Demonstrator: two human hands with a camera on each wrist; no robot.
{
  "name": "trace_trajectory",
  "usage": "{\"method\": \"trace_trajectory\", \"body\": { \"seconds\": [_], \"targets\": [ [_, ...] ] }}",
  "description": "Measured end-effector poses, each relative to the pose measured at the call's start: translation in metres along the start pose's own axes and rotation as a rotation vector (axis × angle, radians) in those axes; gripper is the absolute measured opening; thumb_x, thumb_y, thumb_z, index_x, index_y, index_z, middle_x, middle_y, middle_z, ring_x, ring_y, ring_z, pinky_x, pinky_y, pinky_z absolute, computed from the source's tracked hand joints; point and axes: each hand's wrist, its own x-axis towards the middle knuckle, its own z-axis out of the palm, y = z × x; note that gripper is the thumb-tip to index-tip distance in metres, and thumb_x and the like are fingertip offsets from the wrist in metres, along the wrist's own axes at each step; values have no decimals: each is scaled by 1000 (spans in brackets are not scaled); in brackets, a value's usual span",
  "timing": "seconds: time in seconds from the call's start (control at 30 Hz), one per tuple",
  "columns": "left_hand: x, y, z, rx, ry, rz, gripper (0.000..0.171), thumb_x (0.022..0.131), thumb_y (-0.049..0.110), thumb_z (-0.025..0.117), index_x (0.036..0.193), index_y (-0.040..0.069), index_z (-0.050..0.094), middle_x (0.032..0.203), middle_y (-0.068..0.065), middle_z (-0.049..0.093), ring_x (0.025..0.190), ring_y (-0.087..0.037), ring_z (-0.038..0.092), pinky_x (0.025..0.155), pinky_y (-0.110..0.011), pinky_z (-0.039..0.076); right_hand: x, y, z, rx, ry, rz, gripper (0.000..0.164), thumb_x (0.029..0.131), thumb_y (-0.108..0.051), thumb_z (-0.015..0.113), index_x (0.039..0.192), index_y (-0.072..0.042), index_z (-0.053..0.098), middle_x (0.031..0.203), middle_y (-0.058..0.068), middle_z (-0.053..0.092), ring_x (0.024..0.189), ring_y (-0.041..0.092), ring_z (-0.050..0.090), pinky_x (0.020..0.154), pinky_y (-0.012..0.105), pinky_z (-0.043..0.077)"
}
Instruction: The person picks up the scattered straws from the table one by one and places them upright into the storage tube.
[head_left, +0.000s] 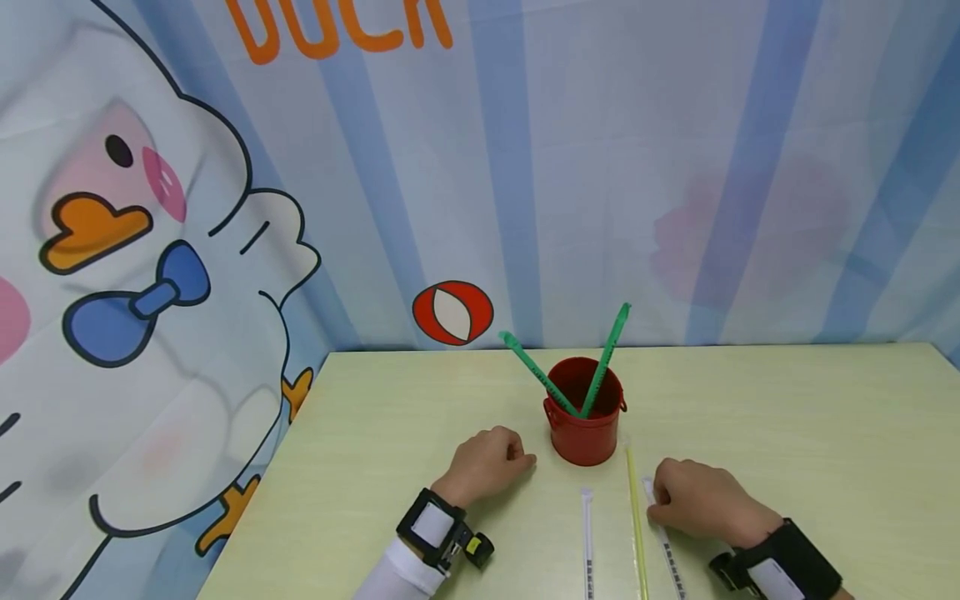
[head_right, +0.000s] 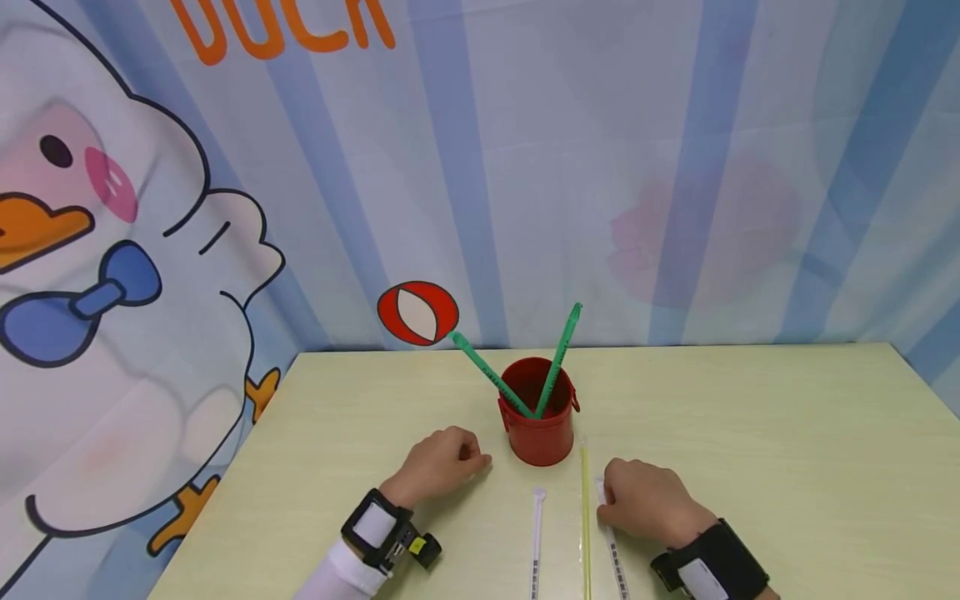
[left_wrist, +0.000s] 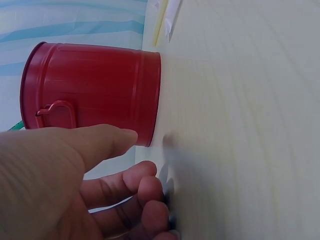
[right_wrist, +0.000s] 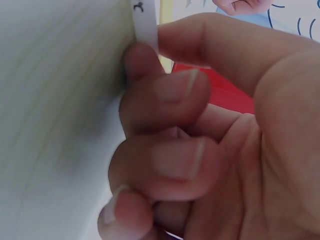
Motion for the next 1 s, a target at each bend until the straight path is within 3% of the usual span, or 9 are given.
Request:
{"method": "trace_trajectory", "body": {
  "seconds": [0.4, 0.73, 1.0],
  "targets": [
    [-3, 0, -1, -2, 8, -7, 33, 96, 28, 69, 68, 15, 59, 58, 7, 47, 54, -8, 45, 52, -25, 32, 0, 3, -6, 19, 42, -12, 22, 84, -20, 76, 71, -13, 60, 61, -1, 54, 58, 14, 48, 55, 30, 32],
    [-3, 1, -1, -17, 6, -14, 35, 97, 28, 68, 66, 15, 59, 56, 7, 45, 53, -8, 44, 52, -25, 31, -2, 5, -12, 39, 122, -58, 29, 83, -16, 73, 59, -14, 57, 53, -6, 37, 51, 11, 37, 52, 28, 26],
    [-2, 1, 0, -14, 12, -6, 41, 97, 28, 68, 60, 15, 54, 53, 7, 40, 50, -8, 40, 51, -24, 28, -1, 3, -21, 81, 158, -90, 30, 84, -14, 69, 58, -15, 54, 53, -7, 34, 50, 10, 36, 51, 27, 27]
  ]
}}
